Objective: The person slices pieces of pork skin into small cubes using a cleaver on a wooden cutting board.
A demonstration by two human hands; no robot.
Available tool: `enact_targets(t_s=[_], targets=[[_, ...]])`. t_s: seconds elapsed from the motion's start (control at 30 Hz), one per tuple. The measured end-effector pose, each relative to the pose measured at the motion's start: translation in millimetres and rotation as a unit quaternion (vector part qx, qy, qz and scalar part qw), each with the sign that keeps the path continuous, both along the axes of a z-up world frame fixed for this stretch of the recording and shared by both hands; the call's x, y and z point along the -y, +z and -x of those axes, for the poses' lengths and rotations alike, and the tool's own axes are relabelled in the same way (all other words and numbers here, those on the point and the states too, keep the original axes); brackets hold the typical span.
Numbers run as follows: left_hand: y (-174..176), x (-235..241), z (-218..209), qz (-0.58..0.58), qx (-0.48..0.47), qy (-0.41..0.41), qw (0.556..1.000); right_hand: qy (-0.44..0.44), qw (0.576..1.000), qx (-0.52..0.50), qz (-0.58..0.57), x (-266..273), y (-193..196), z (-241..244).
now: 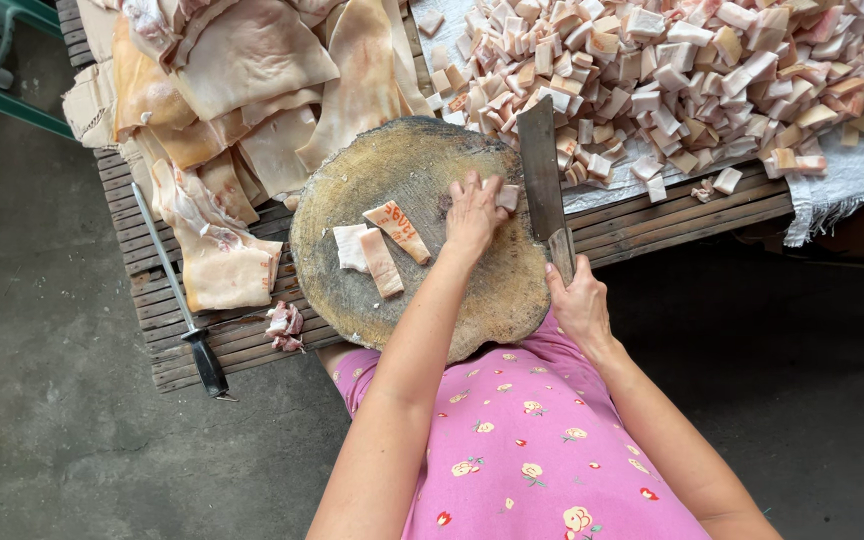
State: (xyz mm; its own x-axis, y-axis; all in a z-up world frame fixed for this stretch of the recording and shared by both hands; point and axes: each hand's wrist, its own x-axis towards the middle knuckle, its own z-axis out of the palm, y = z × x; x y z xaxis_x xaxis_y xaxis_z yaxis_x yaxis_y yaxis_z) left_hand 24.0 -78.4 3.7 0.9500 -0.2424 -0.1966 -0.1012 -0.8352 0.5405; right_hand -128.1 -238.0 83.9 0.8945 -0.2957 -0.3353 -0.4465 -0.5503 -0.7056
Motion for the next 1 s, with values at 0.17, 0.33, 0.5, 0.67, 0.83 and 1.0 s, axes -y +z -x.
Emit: enact_targets(t_s=[0.17,0.33,0.5,0.67,0.83,1.0], targets=[[-13.6,-14.4,17.6,0.007,0.076,0.018,0.997,0.011,1.000,-0.018,0.015,1.7,2.6,-1.6],[-15.2,-28.4,9.0,0.168,-0.069,0.126,0.975,0.018,1.000,0.013,0.014,0.9,0.6,-0.6],[-4.2,-55.3,15.8,0.165,-0.080,0.093,0.979,0.016,1.000,0.001,0.015,1.3,0.7,0.4],[10.2,-50.7,32.5,0.099,0.028,0.019,0.994,0.018,1.000,0.010,0.010,3.1,-0.6,0.3],[7.8,-51.2,37.6,0.065,0.017,0.007,0.998,0.018,1.000,0.002,0.017,2.4,-1.6,0.5],[-3.7,-58.5,42.9,0.057,0.006,0.008,0.998,0.020,1.000,-0.009,0.012,1.2,-1.2,1.5]])
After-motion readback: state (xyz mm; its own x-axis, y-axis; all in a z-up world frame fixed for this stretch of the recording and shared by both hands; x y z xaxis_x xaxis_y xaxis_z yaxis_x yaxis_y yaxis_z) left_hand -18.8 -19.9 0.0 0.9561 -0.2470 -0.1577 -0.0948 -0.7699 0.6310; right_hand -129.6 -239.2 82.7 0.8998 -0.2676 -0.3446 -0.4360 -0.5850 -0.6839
